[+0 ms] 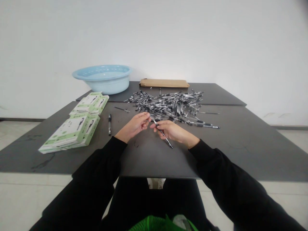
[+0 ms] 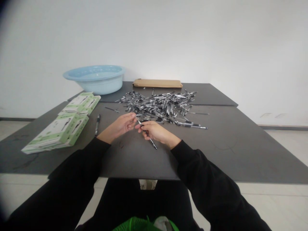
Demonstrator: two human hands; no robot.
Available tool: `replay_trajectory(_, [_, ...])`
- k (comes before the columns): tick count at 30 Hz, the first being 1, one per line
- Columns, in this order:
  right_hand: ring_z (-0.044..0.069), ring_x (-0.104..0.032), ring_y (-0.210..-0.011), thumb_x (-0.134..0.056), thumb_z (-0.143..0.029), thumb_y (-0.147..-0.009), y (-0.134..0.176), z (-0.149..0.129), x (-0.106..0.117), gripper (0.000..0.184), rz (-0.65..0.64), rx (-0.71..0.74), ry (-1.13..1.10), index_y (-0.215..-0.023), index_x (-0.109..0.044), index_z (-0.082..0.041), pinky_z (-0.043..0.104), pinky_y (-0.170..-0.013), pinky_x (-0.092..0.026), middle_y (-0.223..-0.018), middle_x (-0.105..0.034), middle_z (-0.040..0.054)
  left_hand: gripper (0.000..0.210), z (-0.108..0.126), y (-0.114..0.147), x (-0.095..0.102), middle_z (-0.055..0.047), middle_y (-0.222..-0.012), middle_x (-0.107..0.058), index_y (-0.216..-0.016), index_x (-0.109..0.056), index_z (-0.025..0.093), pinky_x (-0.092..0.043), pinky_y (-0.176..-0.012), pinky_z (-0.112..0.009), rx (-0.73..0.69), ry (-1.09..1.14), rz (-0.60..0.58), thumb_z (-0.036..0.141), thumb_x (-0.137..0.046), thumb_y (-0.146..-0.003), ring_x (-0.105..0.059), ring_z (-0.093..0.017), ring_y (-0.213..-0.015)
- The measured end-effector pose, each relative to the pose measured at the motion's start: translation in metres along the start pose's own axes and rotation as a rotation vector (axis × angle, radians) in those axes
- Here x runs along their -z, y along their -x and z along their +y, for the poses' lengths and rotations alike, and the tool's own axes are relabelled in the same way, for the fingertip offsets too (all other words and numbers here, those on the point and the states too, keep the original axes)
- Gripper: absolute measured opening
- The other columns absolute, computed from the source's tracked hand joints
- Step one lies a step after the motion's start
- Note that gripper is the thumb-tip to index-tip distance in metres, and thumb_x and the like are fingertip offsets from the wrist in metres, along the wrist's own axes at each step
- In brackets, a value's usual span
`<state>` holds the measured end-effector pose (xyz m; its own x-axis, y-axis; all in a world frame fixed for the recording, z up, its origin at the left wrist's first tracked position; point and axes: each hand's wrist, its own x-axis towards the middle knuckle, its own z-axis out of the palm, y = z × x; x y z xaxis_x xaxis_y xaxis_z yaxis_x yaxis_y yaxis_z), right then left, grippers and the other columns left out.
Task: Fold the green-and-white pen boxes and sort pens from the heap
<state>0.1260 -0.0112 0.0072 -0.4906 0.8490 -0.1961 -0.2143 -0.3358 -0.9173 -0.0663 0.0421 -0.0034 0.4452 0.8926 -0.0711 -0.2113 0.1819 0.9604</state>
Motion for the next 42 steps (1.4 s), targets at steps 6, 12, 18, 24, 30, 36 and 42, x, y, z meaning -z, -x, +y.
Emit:
replay_trajectory(6, [0.007, -0.045, -0.049, -0.061, -0.01, -0.077, 0.0001, -0.0017, -0.0004, 0.016, 0.02, -0.004, -0.023, -0.088, -0.073, -0.012, 0.02, -0.045, -0.039, -0.073, -0.065, 0.0018, 0.024, 0.0011, 0.0015, -0.0022, 0.002, -0.069, -0.055, -0.077, -0.056, 0.015, -0.035, -0.045, -0.016, 0.005, -0.012, -0.015, 0.031, -0.071, -0.086, -0.042, -0.004, -0.048])
replay_trajectory(12, [0.007, -0.045, -0.046, -0.06, -0.01, -0.077, 0.0003, -0.0012, -0.0015, 0.015, 0.01, -0.008, -0.018, -0.086, -0.073, -0.012, 0.02, -0.043, -0.037, -0.07, -0.064, 0.0018, 0.027, 0.0, 0.0011, -0.0022, 0.002, -0.068, -0.054, -0.076, -0.055, 0.015, -0.036, -0.047, -0.017, 0.001, -0.003, -0.027, 0.033, -0.071, -0.087, -0.043, -0.004, -0.049])
replay_trajectory(18, [0.007, -0.045, -0.047, -0.06, -0.011, -0.078, 0.0005, -0.0004, -0.0002, 0.015, -0.011, -0.021, -0.03, -0.087, -0.073, -0.011, 0.02, -0.043, -0.039, -0.069, -0.064, 0.002, 0.027, -0.0001, 0.001, -0.001, 0.002, -0.068, -0.053, -0.075, -0.053, 0.016, -0.035, -0.045, -0.017, -0.019, -0.002, -0.025, 0.033, -0.07, -0.087, -0.042, -0.005, -0.048])
replay_trajectory(24, [0.007, -0.046, -0.046, -0.056, -0.007, -0.081, 0.0002, -0.0013, -0.0013, 0.017, 0.01, -0.044, -0.029, -0.085, -0.072, -0.011, 0.02, -0.043, -0.037, -0.069, -0.063, 0.0024, 0.027, -0.0009, 0.0002, -0.0016, 0.003, -0.067, -0.053, -0.076, -0.054, 0.016, -0.035, -0.047, -0.018, -0.012, -0.024, -0.033, 0.034, -0.072, -0.085, -0.043, -0.005, -0.05])
replay_trajectory(30, [0.007, -0.047, -0.047, -0.057, -0.006, -0.079, -0.0003, -0.0005, -0.0013, 0.015, 0.031, -0.037, -0.032, -0.083, -0.071, -0.009, 0.021, -0.044, -0.039, -0.067, -0.063, 0.0031, 0.029, -0.0056, -0.0002, -0.0008, 0.002, -0.065, -0.053, -0.076, -0.055, 0.016, -0.031, -0.048, -0.019, -0.02, -0.133, -0.092, 0.037, -0.073, -0.082, -0.042, -0.005, -0.05])
replay_trajectory(36, [0.006, -0.049, -0.05, -0.06, -0.001, -0.07, -0.0009, 0.0029, 0.0031, 0.016, -0.013, -0.013, 0.024, -0.078, -0.07, -0.011, 0.02, -0.048, -0.04, -0.072, -0.064, 0.0024, 0.031, -0.0076, 0.0, 0.0015, 0.002, -0.063, -0.053, -0.076, -0.06, 0.015, -0.028, -0.048, -0.02, -0.083, -0.291, -0.124, 0.043, -0.071, -0.083, -0.04, -0.006, -0.05])
replay_trajectory(42, [0.007, -0.054, -0.055, -0.073, -0.017, -0.079, -0.0019, 0.0054, 0.0062, 0.013, -0.083, 0.038, 0.114, -0.09, -0.068, -0.014, 0.02, -0.053, -0.044, -0.073, -0.064, 0.0004, 0.032, 0.0019, 0.0029, 0.0004, -0.002, -0.07, -0.064, -0.081, -0.063, 0.015, -0.033, -0.051, -0.021, -0.18, -0.366, -0.129, 0.046, -0.067, -0.085, -0.046, -0.007, -0.052])
